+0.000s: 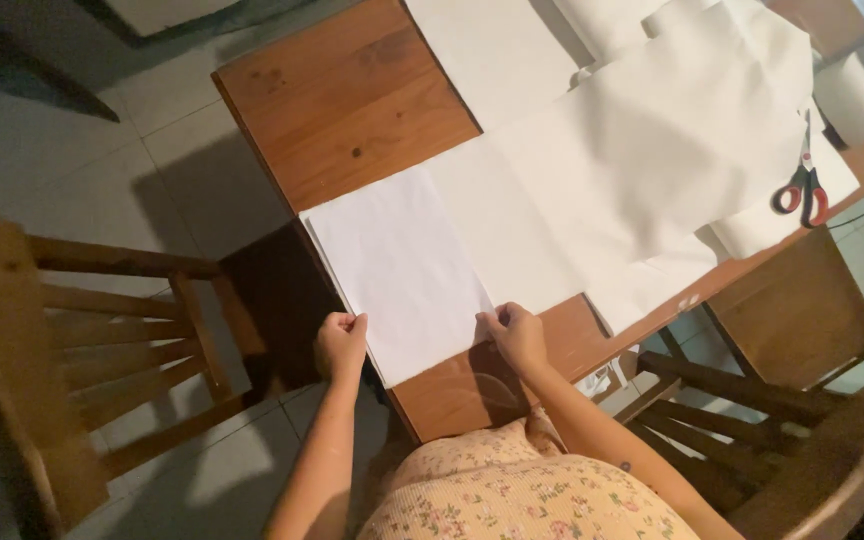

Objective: Cutting a large piece of white fabric and paper into strips using scissors on a wooden table.

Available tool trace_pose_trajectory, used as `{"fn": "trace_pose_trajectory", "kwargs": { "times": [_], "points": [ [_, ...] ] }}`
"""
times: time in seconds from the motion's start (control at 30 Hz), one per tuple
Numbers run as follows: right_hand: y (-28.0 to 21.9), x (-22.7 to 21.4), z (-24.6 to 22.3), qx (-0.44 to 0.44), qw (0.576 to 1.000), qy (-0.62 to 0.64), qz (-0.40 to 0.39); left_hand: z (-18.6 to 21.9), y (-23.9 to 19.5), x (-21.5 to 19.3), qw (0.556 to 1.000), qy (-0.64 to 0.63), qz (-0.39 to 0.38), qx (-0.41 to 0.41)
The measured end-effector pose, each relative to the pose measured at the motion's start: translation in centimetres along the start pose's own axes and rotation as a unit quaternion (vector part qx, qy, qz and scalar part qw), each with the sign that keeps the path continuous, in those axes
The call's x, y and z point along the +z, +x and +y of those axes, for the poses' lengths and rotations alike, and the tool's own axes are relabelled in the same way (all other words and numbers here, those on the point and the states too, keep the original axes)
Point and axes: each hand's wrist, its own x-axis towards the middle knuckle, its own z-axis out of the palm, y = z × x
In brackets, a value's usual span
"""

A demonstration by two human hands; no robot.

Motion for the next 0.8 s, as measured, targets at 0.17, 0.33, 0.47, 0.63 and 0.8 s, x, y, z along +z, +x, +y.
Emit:
{"fn": "trace_pose_trajectory", "kwargs": {
  "times": [0.17, 0.33, 0.47, 0.63, 0.8],
  "points": [
    [0.0, -0.1, 0.0, 0.017, 0.998, 0.052, -0.002, -0.7, 0.6, 0.5, 1.000, 0.003, -0.002, 0.001],
    [-0.4, -0.6, -0.5, 0.000, 1.000, 0.007, -0.003, -1.3, 1.2, 1.0, 1.000, 0.012, 0.007, 0.004],
    [-1.0, -1.0, -1.4, 0.024, 1.000, -0.014, -0.008, -1.9, 1.9, 1.4, 1.000, 0.015, 0.006, -0.005],
    [-1.2, -1.4, -1.8, 0.041, 0.999, -0.031, 0.001, -1.8, 1.2, 1.0, 1.000, 0.018, 0.008, -0.009],
    [-0.4, -1.9, -0.6, 0.009, 0.993, -0.112, 0.040, -4.8, 4.3, 3.2, 0.998, 0.017, 0.053, 0.027]
  ]
}}
